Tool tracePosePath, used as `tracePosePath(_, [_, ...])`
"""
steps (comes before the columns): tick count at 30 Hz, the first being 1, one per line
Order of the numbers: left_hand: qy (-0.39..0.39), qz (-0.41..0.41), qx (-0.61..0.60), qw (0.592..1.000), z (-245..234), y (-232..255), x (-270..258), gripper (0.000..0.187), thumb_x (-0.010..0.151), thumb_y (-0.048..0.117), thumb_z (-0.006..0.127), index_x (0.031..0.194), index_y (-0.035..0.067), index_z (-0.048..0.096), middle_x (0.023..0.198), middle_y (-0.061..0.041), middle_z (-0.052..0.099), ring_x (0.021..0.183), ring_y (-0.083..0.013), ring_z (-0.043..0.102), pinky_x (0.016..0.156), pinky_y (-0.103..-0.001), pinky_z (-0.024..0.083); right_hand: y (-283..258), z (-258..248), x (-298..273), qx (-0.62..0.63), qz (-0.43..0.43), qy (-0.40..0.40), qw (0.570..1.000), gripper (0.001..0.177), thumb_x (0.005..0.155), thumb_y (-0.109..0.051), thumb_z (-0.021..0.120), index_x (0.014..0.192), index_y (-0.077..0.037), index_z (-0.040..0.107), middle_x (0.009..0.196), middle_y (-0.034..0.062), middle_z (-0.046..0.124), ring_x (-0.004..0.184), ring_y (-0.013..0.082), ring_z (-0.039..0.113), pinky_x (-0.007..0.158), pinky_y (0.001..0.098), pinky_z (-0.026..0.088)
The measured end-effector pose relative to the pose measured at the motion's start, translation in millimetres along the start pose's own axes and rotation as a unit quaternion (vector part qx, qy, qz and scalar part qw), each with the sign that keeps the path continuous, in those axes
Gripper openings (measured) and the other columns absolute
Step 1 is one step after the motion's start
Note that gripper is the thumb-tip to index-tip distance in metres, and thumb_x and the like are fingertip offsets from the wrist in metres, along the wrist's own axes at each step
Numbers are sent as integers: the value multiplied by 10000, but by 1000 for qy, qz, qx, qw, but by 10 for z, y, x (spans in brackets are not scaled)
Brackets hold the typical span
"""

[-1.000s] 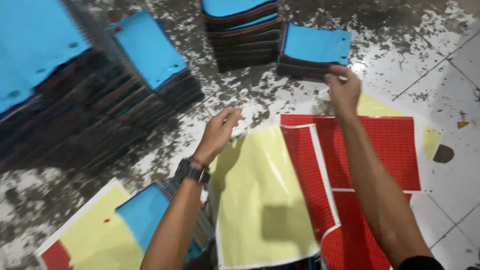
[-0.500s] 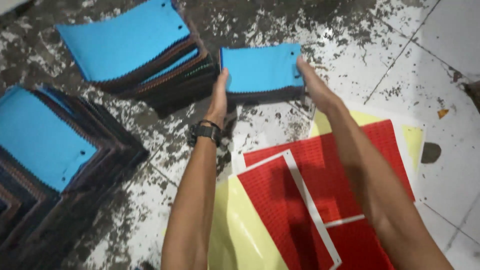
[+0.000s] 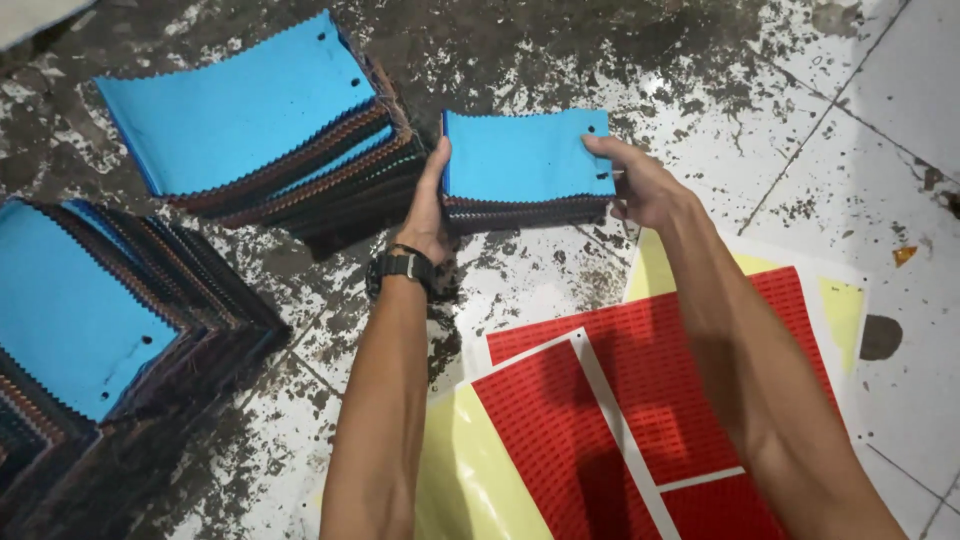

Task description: The person is organizing stacks of blue material and applying small red stickers to each individual piece.

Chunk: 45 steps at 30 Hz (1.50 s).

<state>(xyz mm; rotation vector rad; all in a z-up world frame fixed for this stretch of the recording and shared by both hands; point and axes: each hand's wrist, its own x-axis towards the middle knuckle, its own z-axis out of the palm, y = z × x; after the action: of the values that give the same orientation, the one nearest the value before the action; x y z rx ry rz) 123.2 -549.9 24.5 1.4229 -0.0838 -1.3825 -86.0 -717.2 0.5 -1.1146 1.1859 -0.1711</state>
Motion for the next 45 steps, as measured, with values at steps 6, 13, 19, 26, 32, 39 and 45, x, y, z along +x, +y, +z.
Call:
tracePosePath(6, [-30, 24, -5, 999, -194, -230, 434, 1130, 669, 810, 676, 1596, 386, 190, 1699, -64, 137, 1546, -342, 129, 1277, -537, 91, 13, -54, 34, -18, -1, -34, 999, 1331, 714, -777, 696, 1613, 22, 125, 1660, 310, 138, 1513, 455, 214, 889, 426, 365])
tracePosePath(13, [-69, 52, -5, 996, -94, -212, 376, 1157, 634, 810, 726, 1586, 338, 267, 1684, -75, 205, 1524, -383, 216, 1262, -581, 91, -32, 11, -58, -45, -49, -50, 997, 1221, 731, -768, 659, 1614, -50, 215, 1647, 287, 204, 1521, 476, 191, 1186, 565, 245])
tracePosePath(19, [-68, 28, -28, 997, 51, -88, 8, 1156, 597, 774, 720, 1581, 357, 279, 1675, -74, 250, 1526, -363, 219, 1246, -587, 62, 44, -62, 127, -49, -82, -66, 993, 1099, 759, -780, 626, 1557, -78, 348, 1486, 237, 436, 1365, 402, 426, 1054, 505, 393])
tracePosePath(26, [-73, 58, -33, 995, -233, -527, 928, 1061, 648, 677, 819, 1521, 264, 380, 1523, -109, 426, 1352, -364, 474, 1180, -543, 347, -145, 347, -380, 32, -57, 3, 998, 1187, 690, -771, 712, 1578, -84, 325, 1575, 265, 323, 1464, 449, 290, 1167, 567, 222])
tracePosePath(32, [-75, 74, -50, 993, -6, -585, 264, 987, 642, 546, 866, 1432, 181, 402, 1371, -139, 485, 1228, -347, 566, 1074, -555, 479, -133, 443, -811, 121, -79, 3, 989, 1222, 680, -694, 771, 1586, -50, 264, 1572, 281, 297, 1498, 452, 263, 1227, 627, 143])
tracePosePath(39, [-99, 93, -22, 990, 5, -458, -980, 992, 660, 546, 772, 1426, 111, 316, 1328, -157, 372, 1251, -363, 445, 1032, -536, 479, 481, -38, -1358, 255, -63, -32, 964, 649, 847, -538, 672, 1328, -107, 604, 1223, 107, 676, 1134, 298, 651, 1060, 527, 502])
tracePosePath(45, [-115, 83, -24, 990, -373, -965, -1627, 999, 712, 544, 792, 1450, 98, 286, 1375, -190, 324, 1252, -452, 474, 955, -604, 547, 1340, -96, -1775, 310, -74, -200, 927, 377, 940, -473, 687, 1035, -111, 724, 915, 86, 777, 828, 241, 752, 800, 421, 620])
